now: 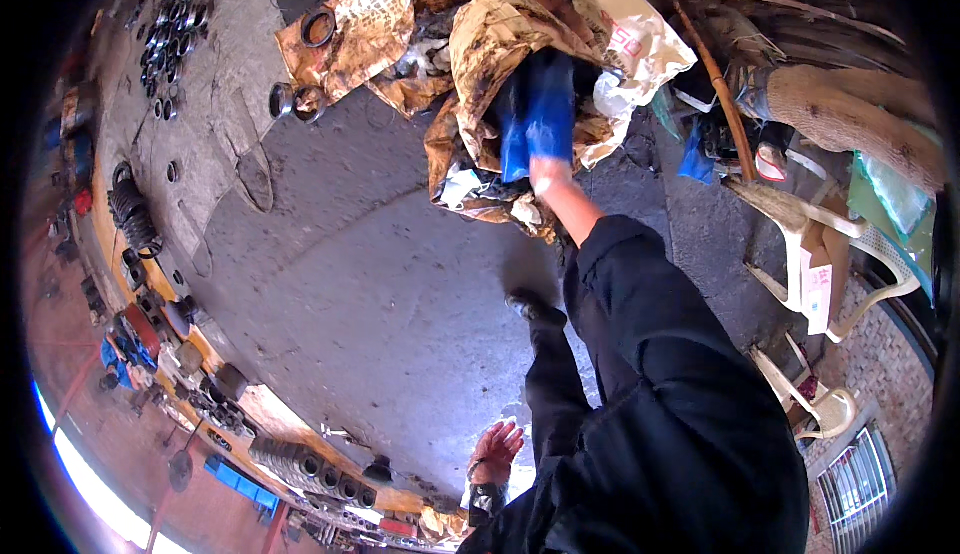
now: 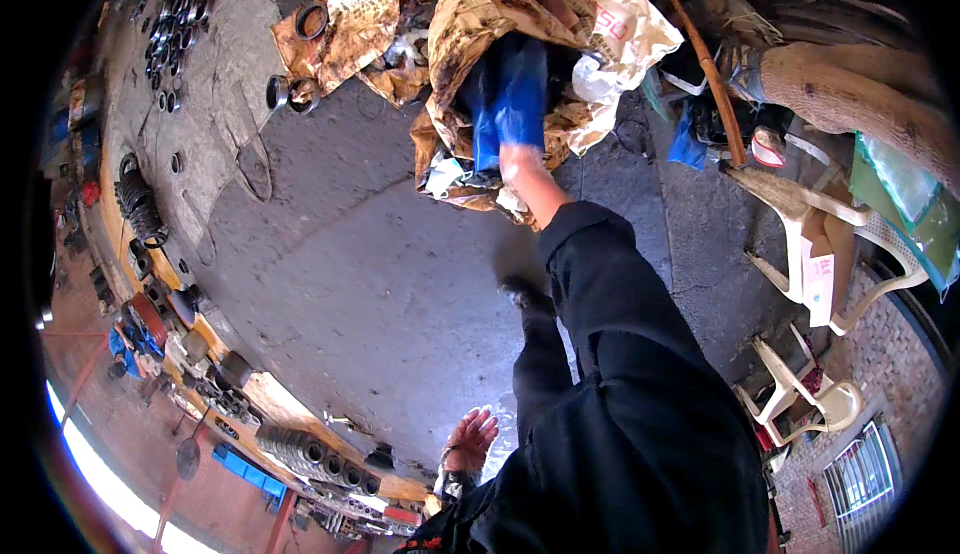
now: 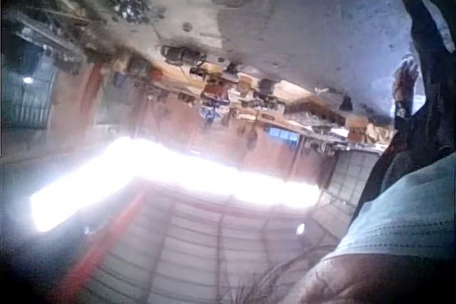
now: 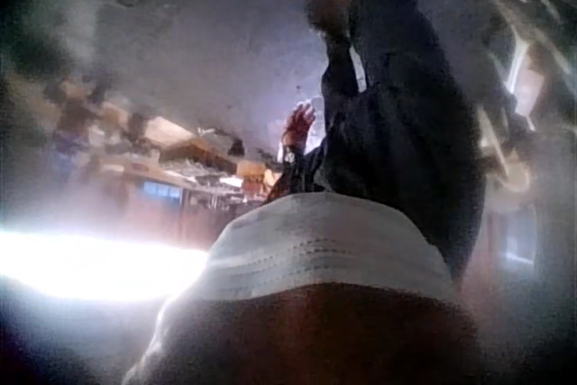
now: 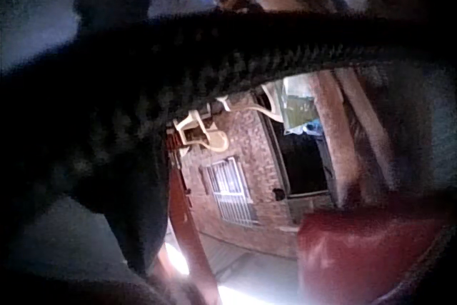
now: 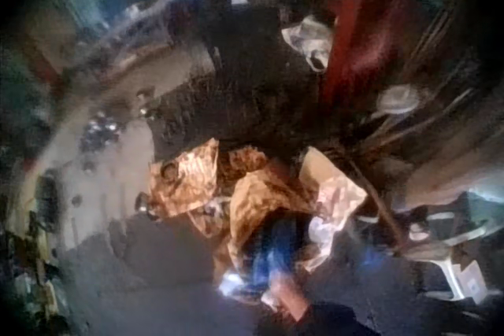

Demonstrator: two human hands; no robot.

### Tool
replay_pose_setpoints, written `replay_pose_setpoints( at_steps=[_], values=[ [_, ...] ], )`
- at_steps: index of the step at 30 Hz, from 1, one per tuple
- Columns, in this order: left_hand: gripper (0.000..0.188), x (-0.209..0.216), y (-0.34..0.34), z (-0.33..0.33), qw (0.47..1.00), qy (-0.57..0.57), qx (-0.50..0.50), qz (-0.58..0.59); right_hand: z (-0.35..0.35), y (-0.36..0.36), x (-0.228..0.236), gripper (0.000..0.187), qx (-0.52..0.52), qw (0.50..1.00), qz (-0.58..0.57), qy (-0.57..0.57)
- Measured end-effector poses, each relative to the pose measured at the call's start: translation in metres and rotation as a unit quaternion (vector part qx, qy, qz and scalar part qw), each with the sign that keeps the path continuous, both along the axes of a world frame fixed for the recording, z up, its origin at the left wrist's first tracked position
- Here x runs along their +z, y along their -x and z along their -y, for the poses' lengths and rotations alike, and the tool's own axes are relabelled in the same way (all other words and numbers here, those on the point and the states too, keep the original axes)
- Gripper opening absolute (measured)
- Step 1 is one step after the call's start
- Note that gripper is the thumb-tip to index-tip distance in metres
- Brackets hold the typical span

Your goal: The person wipes several small metal mechanical parts with a blue cloth while they are submerged in a container of liquid. They then walk across the workshop, remove a pair of blue gloves, and put on a pair of clear disposable gloves.

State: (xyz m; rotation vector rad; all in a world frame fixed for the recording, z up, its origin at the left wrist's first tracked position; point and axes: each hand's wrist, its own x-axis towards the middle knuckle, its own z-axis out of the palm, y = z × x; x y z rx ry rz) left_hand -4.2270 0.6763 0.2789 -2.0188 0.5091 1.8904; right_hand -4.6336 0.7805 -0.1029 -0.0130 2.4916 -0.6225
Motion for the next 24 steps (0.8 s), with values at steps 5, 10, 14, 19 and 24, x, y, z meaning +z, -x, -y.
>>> replay_pose_setpoints(
  at_steps=[5,10,14,19,24],
  values=[
    [0.049,-0.008,0.005,-0.004,0.999,-0.019,0.03,-0.031,0.029,0.104,0.086,0.041,0.168,0.955,0.115,-0.217],
    [0.05,-0.016,0.017,-0.001,0.999,-0.02,0.007,-0.033,0.031,0.109,0.05,0.035,0.023,0.995,0.08,-0.046],
    [0.053,-0.009,0.009,-0.012,0.999,-0.023,0.023,0.02,0.029,0.13,0.046,0.041,-0.013,1.0,-0.005,0.022],
    [0.054,-0.016,-0.002,-0.011,0.999,-0.014,0.018,0.049,0.046,0.144,0.066,0.041,0.062,0.998,0.029,-0.002],
    [0.047,-0.019,0.017,-0.015,0.998,-0.03,-0.007,0.046,0.023,0.151,0.027,0.037,0.106,0.99,0.081,-0.036]
  ],
)
